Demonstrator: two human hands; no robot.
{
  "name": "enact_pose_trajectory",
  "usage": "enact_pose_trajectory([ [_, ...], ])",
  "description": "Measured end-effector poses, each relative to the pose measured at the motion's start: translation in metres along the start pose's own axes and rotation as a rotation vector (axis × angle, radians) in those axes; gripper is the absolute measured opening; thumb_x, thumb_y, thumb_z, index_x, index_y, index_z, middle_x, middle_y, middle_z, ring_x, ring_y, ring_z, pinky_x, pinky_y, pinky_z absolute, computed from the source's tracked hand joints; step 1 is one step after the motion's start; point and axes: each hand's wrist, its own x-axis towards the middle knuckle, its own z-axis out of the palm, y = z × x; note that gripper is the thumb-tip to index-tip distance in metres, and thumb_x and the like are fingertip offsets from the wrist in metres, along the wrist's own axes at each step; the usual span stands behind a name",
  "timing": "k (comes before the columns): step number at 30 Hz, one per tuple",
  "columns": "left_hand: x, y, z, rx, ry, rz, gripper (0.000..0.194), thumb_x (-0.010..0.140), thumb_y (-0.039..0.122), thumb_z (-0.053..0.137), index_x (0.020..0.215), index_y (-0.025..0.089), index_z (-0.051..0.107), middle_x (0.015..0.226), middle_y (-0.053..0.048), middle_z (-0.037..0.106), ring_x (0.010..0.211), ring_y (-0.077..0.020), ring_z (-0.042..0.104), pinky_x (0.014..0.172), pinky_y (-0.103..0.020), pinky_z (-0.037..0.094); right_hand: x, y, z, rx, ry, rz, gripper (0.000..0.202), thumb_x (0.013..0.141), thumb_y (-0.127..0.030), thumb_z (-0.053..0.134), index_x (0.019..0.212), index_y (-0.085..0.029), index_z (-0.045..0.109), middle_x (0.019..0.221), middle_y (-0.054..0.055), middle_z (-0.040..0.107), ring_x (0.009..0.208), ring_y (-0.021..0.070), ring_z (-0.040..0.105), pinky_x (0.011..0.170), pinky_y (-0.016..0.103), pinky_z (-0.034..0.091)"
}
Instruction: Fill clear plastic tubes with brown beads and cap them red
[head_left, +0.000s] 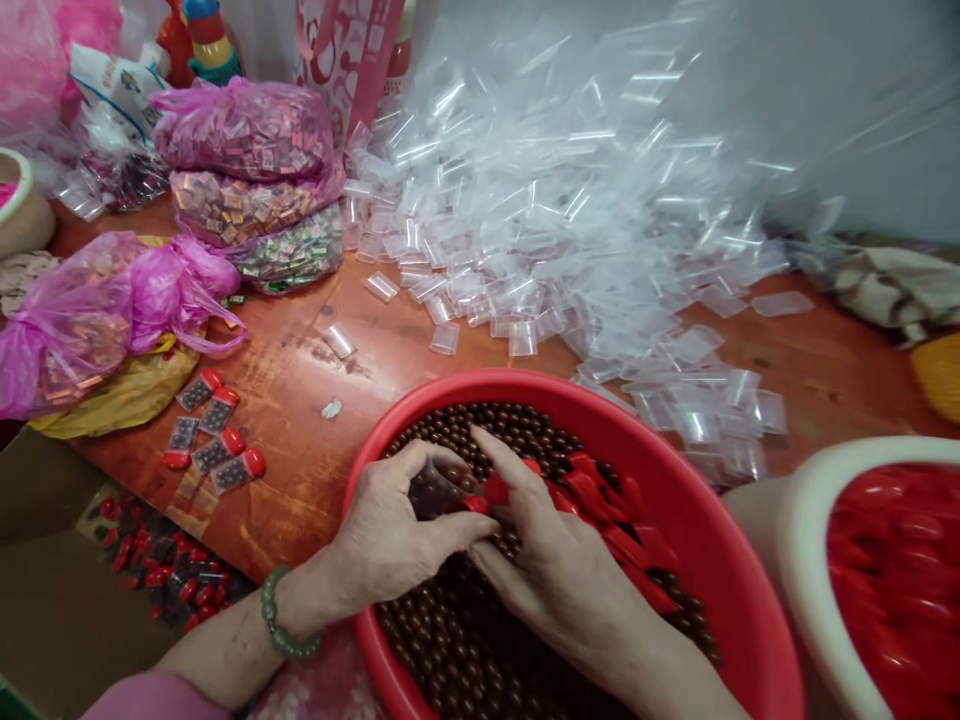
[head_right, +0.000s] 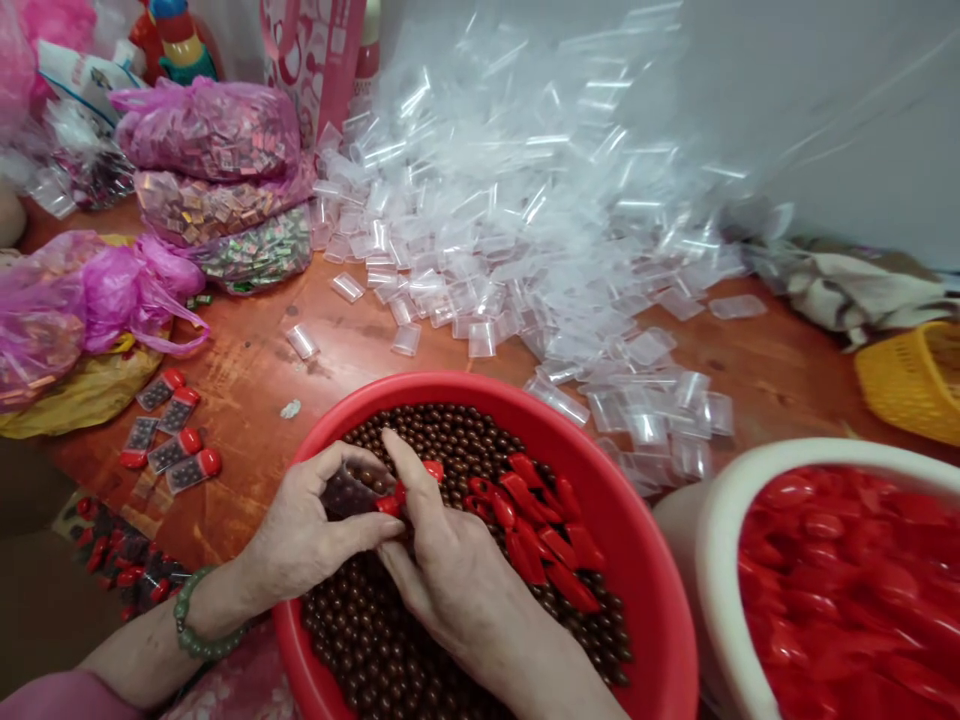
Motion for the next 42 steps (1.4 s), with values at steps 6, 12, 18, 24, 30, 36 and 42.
enact_pose_trajectory([
  [6,-0.002,-0.001,-0.001,0.011,0.023,0.002,0.02,0.072,0.017,0.07,0.091,0.016,0.064,0.077,0.001,0.066,0.069,-0.0112,0.06,0.067,-0.021,0.048,-0.002,-0.002,-0.001,0.064,0.029,0.05,0.061,0.092,-0.024,0.053,0.145,-0.024,0.023,0.103,0.007,0.075,0.087,0.0197,0.075,0.069,0.027,0.06],
  [12,-0.002,-0.005,-0.001,0.053,0.062,0.046,0.019,0.073,0.017,0.069,0.092,0.017,0.065,0.081,0.0,0.067,0.071,-0.0117,0.06,0.069,-0.022,0.047,0.001,0.006,0.0,-0.173,0.195,0.064,0.045,0.092,-0.038,0.054,0.131,-0.02,0.04,0.084,0.005,0.074,0.06,0.0183,0.072,0.05,0.025,0.056],
  [18,0.0,-0.01,-0.001,-0.016,0.097,-0.002,0.022,0.072,0.017,0.07,0.094,0.016,0.065,0.081,0.0,0.067,0.07,-0.0114,0.058,0.068,-0.023,0.047,0.0,0.01,0.0,-0.462,0.231,-0.153,0.061,0.096,-0.045,0.044,0.148,-0.017,0.029,0.107,0.015,0.071,0.086,0.0246,0.073,0.058,0.031,0.06],
  [24,0.0,-0.008,-0.003,-0.108,0.161,-0.002,0.021,0.072,0.019,0.072,0.092,0.016,0.064,0.082,0.0,0.067,0.071,-0.0109,0.058,0.07,-0.023,0.047,-0.007,0.008,0.016,-0.264,0.231,-0.092,0.059,0.097,-0.032,0.048,0.151,-0.019,0.027,0.12,0.014,0.069,0.1,0.0218,0.071,0.08,0.031,0.061],
  [30,0.0,-0.005,-0.004,-0.12,0.11,0.071,0.015,0.074,0.016,0.07,0.088,0.015,0.064,0.08,0.001,0.064,0.072,-0.0102,0.056,0.072,-0.021,0.046,-0.001,0.003,0.018,-0.022,0.317,-0.093,0.037,0.093,-0.016,0.053,0.129,-0.024,0.057,0.104,0.008,0.072,0.091,0.0174,0.072,0.078,0.028,0.061],
  [36,0.0,-0.006,-0.004,-0.135,0.002,0.044,0.014,0.081,0.024,0.063,0.09,0.014,0.061,0.079,0.0,0.059,0.072,-0.0107,0.052,0.07,-0.024,0.042,0.001,0.004,-0.008,0.083,0.333,0.032,0.033,0.091,-0.024,0.058,0.124,-0.027,0.061,0.105,0.003,0.073,0.088,0.0159,0.071,0.077,0.025,0.059],
  [42,0.002,-0.01,-0.003,-0.186,-0.185,-0.054,0.017,0.08,0.027,0.065,0.09,0.013,0.06,0.072,0.003,0.051,0.065,-0.0089,0.044,0.062,-0.022,0.035,0.012,0.003,-0.026,0.158,0.29,-0.084,0.025,0.086,-0.018,0.065,0.108,-0.029,0.063,0.094,-0.001,0.072,0.082,0.0136,0.069,0.073,0.022,0.057],
])
